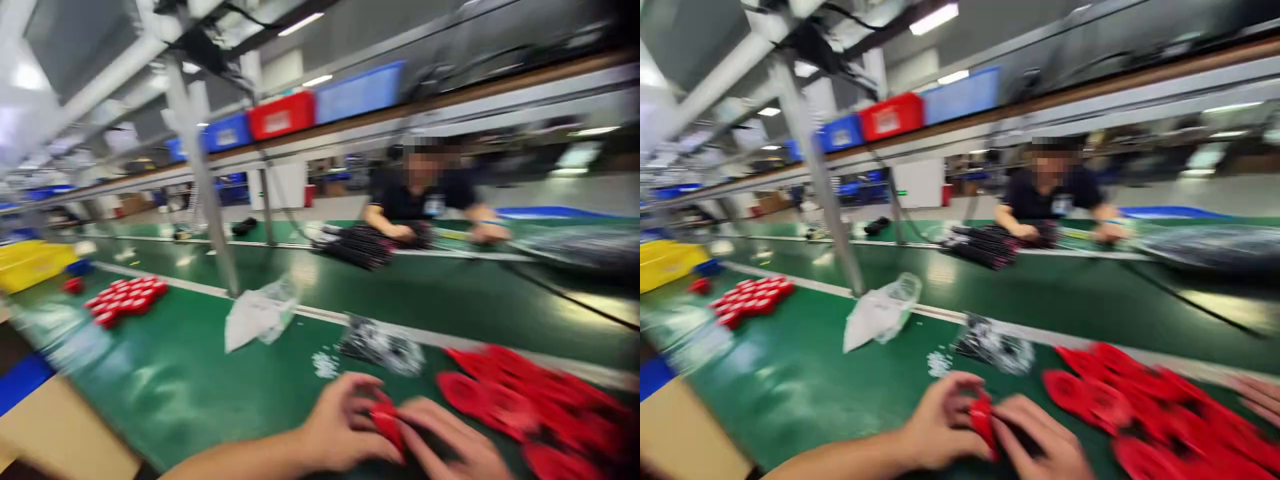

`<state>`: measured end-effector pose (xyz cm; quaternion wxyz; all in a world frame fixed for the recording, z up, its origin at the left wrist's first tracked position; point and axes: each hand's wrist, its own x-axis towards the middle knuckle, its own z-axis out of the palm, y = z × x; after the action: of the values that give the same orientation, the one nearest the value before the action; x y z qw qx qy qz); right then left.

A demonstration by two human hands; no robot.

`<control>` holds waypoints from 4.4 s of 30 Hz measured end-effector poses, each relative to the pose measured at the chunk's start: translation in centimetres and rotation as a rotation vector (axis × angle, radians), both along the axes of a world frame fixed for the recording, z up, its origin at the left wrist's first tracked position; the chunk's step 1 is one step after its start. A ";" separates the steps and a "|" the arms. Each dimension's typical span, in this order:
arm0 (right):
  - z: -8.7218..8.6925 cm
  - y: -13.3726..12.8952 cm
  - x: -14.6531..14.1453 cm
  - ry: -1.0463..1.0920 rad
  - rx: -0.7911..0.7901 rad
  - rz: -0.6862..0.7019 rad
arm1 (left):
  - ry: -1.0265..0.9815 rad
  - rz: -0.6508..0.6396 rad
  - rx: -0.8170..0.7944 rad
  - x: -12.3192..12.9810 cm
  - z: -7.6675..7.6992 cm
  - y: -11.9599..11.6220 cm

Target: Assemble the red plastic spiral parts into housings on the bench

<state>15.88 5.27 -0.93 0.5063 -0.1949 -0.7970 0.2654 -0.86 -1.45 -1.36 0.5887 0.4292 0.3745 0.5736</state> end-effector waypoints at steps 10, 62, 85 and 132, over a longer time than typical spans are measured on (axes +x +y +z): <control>0.9 1.1 1.5 0.081 -0.076 0.017 | 0.024 -0.103 -0.079 -1.1 0.9 2.0; -2.8 3.1 2.8 -0.757 0.325 -0.246 | 1.648 0.500 0.013 -13.1 0.4 7.1; -0.9 2.3 3.0 -0.761 -0.040 -0.265 | 1.542 0.582 0.034 -13.8 1.1 8.3; -0.9 4.3 4.5 -0.393 -0.323 -0.151 | 1.535 0.526 -0.262 -13.2 2.0 8.6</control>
<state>20.43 9.61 -1.83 0.3226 -0.3798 -0.8105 0.3079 -14.03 7.14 0.61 0.0602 0.5279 0.8253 0.1911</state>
